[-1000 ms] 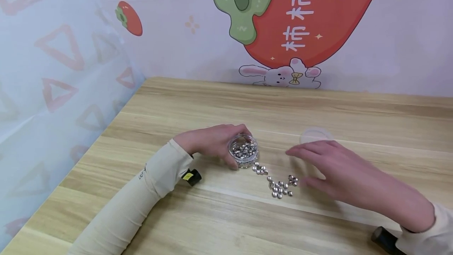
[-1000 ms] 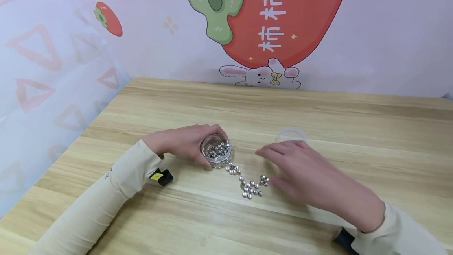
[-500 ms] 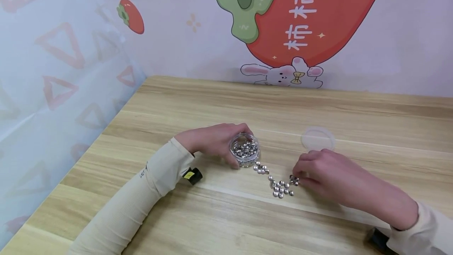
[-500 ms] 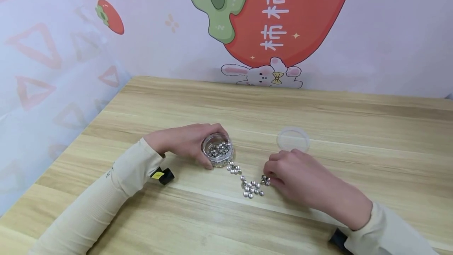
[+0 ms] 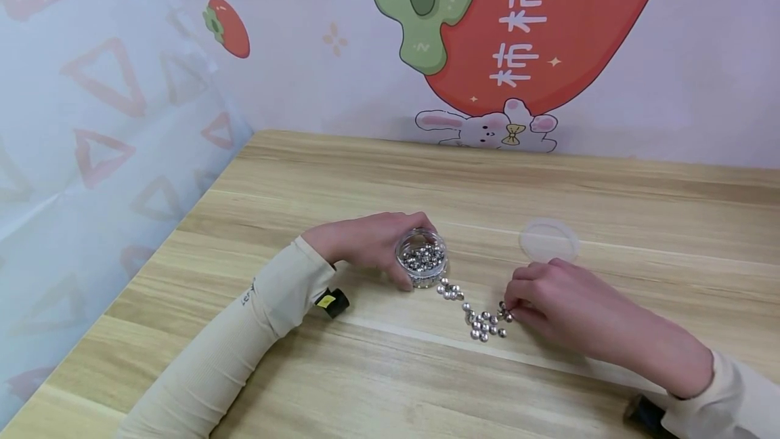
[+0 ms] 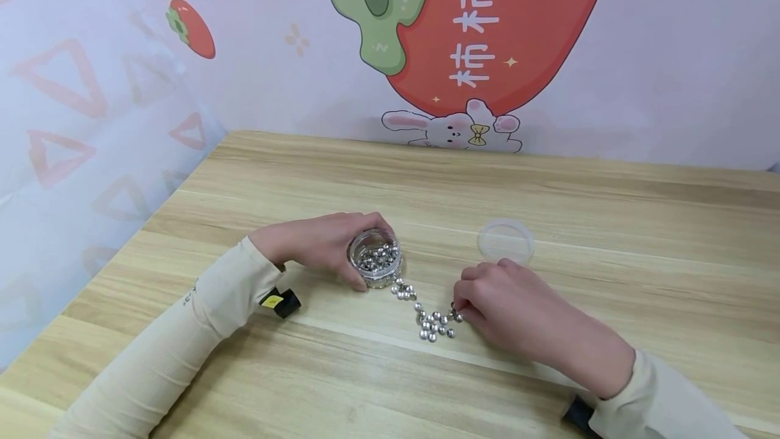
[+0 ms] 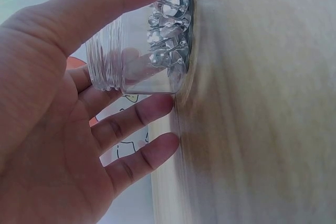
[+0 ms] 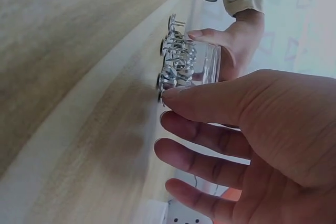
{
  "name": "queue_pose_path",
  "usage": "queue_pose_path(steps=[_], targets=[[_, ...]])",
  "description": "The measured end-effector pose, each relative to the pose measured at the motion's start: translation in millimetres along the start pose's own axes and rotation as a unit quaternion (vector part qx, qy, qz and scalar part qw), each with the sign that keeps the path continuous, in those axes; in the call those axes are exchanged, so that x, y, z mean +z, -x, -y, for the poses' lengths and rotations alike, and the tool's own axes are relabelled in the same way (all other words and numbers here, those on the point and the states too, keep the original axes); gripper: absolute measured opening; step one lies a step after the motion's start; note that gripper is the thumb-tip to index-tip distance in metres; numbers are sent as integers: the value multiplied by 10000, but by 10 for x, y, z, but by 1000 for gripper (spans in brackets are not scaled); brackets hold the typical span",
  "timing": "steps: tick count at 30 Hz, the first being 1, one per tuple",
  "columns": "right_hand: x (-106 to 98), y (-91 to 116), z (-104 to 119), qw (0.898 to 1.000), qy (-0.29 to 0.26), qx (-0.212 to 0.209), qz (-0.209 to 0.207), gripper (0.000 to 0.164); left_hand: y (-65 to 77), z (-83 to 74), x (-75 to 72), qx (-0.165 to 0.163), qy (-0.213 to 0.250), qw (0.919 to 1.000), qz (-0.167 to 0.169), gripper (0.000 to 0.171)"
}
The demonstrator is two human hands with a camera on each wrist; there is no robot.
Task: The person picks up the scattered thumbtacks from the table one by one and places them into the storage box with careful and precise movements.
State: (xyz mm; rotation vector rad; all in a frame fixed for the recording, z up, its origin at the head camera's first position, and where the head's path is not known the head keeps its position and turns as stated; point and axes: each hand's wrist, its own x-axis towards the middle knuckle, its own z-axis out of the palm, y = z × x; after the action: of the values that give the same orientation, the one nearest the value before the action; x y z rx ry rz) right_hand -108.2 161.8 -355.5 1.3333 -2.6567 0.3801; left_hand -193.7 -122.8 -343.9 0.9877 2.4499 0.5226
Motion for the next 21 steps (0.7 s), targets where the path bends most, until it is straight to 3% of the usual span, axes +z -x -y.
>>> queue_pose_path(steps=[7,11,21], targets=[[-67,-51,22,9999,-18,118,6,23,11,5,-3,21,-34,10000,-5,80],[-128,-139,40,9995,2,187,-274,20,8,5,-2,5,-83,10000,-14,80],[-111,-687,128,9963,-498,138,-690,9,-12,28,5,62,-80,9999,5,79]])
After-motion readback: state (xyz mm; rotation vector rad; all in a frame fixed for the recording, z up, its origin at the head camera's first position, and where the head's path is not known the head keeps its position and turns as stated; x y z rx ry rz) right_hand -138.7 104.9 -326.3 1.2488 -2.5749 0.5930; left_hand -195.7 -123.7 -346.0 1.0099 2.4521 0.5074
